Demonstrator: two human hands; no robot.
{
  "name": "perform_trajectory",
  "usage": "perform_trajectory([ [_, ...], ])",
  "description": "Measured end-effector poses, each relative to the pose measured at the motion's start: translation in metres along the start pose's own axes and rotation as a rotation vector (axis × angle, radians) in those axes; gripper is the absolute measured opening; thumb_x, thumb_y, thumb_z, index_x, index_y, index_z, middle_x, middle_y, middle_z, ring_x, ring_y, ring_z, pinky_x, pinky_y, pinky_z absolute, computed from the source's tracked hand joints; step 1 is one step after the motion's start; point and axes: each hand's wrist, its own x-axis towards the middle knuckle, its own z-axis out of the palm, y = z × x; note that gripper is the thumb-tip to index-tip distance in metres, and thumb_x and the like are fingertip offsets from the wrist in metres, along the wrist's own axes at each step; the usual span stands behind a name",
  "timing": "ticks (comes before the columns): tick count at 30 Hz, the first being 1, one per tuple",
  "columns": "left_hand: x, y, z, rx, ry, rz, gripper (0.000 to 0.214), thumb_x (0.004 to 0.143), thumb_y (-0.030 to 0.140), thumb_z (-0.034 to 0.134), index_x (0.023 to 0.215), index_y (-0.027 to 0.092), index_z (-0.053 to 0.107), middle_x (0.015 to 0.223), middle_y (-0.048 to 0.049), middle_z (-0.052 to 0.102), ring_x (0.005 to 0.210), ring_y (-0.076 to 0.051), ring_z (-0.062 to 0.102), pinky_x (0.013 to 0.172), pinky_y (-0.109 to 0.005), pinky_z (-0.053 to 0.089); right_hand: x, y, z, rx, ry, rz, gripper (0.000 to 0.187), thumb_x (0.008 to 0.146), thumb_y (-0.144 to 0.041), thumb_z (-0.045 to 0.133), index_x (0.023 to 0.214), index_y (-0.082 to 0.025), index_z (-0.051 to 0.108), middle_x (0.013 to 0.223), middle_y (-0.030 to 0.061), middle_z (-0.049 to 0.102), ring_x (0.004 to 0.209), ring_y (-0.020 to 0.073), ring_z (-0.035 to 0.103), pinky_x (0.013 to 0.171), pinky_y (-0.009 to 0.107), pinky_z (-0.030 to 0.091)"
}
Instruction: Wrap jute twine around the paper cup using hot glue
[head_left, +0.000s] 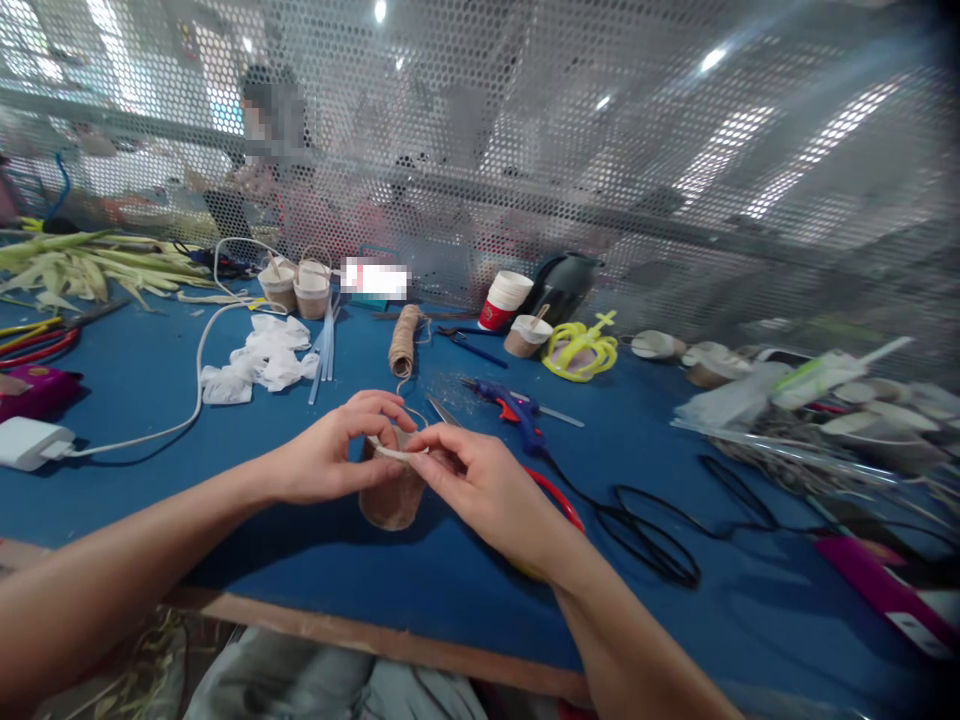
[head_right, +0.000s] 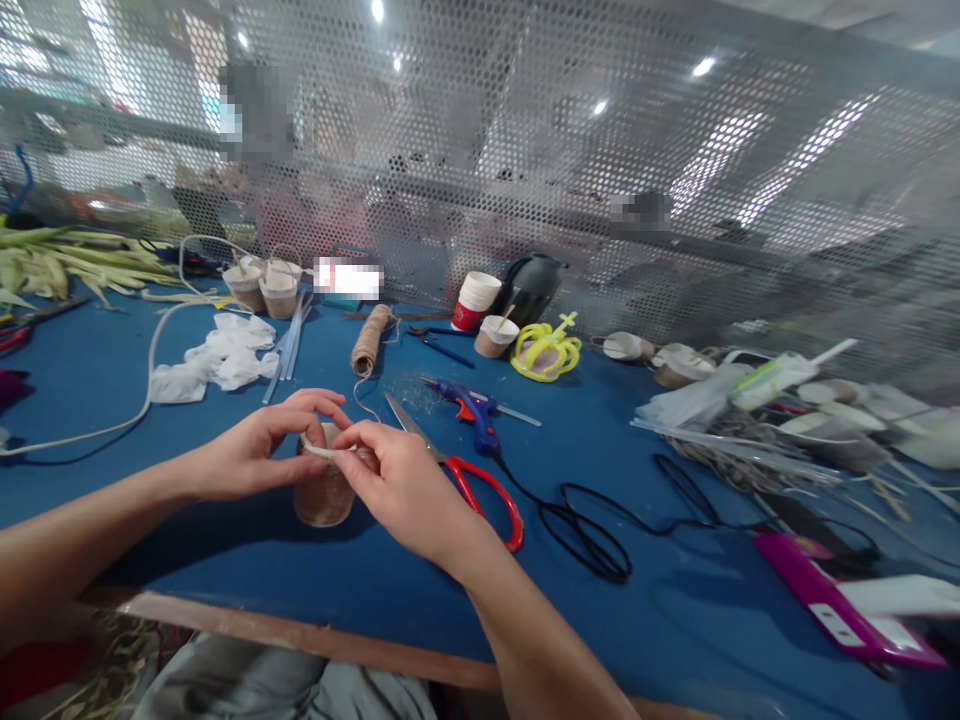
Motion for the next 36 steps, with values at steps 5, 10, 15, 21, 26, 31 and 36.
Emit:
perform_trajectory([
  [5, -0.001, -0.0024, -0.0014, -0.032, -0.005, -0.034, 0.008, 0.078, 0.019, 0.057, 0.072, 0.015, 0.052, 0.106, -0.0116, 0.056, 0.118, -0.022, 0.042, 0.1, -0.04, 0.033, 0.0002, 0.0065, -0.0019, 0.11, -0.024, 0.067, 0.023, 0.085, -0.031, 0.047, 0.098, -0.016, 0.059, 0.07, 0.0001, 0.058, 0.057, 0.0102, 0.048, 0.052, 0.022, 0.038],
  [10, -0.0014, -0.0029, -0.003, -0.06, -0.015, -0.072, 0.008, 0.077, 0.017, 0.056, 0.071, 0.016, 0.051, 0.105, -0.0111, 0.056, 0.119, -0.022, 0.041, 0.099, -0.04, 0.034, 0.0005, 0.0078, -0.0006, 0.118, -0.029, 0.092, 0.02, 0.084, -0.029, 0.047, 0.091, -0.016, 0.06, 0.066, -0.0011, 0.055, 0.055, 0.0096, 0.046, 0.05, 0.021, 0.037],
  [15, -0.0013, -0.0022, -0.0031, -0.064, -0.019, -0.079, 0.008, 0.077, 0.017, 0.056, 0.071, 0.016, 0.05, 0.106, -0.0111, 0.057, 0.118, -0.022, 0.041, 0.099, -0.041, 0.034, 0.0012, 0.0048, 0.0009, 0.123, -0.016, 0.073, 0.016, 0.083, -0.027, 0.048, 0.084, -0.016, 0.06, 0.072, 0.0008, 0.06, 0.061, 0.0109, 0.049, 0.056, 0.023, 0.039],
  [21, -0.0011, -0.0053, -0.0028, -0.074, 0.0, -0.086, 0.011, 0.077, 0.018, 0.057, 0.069, 0.017, 0.049, 0.104, -0.0091, 0.057, 0.118, -0.023, 0.041, 0.098, -0.042, 0.033, 0.0018, 0.0058, 0.0021, 0.173, -0.026, 0.091, 0.019, 0.083, -0.028, 0.047, 0.088, -0.015, 0.06, 0.074, 0.0021, 0.061, 0.063, 0.0118, 0.051, 0.059, 0.024, 0.041],
  [26, -0.0007, -0.0082, -0.0032, -0.078, 0.01, -0.101, 0.011, 0.076, 0.02, 0.057, 0.069, 0.017, 0.049, 0.104, -0.0095, 0.057, 0.118, -0.022, 0.041, 0.1, -0.041, 0.032, 0.0019, 0.0084, 0.0023, 0.239, -0.029, 0.127, 0.023, 0.082, -0.029, 0.048, 0.095, -0.015, 0.061, 0.078, 0.003, 0.062, 0.065, 0.0122, 0.053, 0.059, 0.024, 0.042],
  [31, -0.0004, -0.009, -0.0039, -0.064, 0.008, -0.094, 0.011, 0.076, 0.019, 0.057, 0.069, 0.017, 0.049, 0.103, -0.0094, 0.059, 0.117, -0.022, 0.043, 0.098, -0.04, 0.033, 0.0036, 0.0073, 0.0022, 0.262, -0.028, 0.165, 0.022, 0.081, -0.028, 0.05, 0.092, -0.014, 0.062, 0.072, 0.0019, 0.061, 0.059, 0.0104, 0.049, 0.055, 0.023, 0.039],
  [36, 0.0011, -0.0064, -0.0036, -0.004, 0.022, -0.073, 0.008, 0.073, 0.02, 0.058, 0.07, 0.016, 0.051, 0.098, -0.0095, 0.061, 0.113, -0.023, 0.046, 0.097, -0.039, 0.035, 0.0044, 0.008, 0.0049, 0.253, -0.014, 0.158, 0.019, 0.081, -0.028, 0.049, 0.087, -0.014, 0.06, 0.066, 0.0, 0.058, 0.053, 0.0088, 0.045, 0.049, 0.022, 0.035],
])
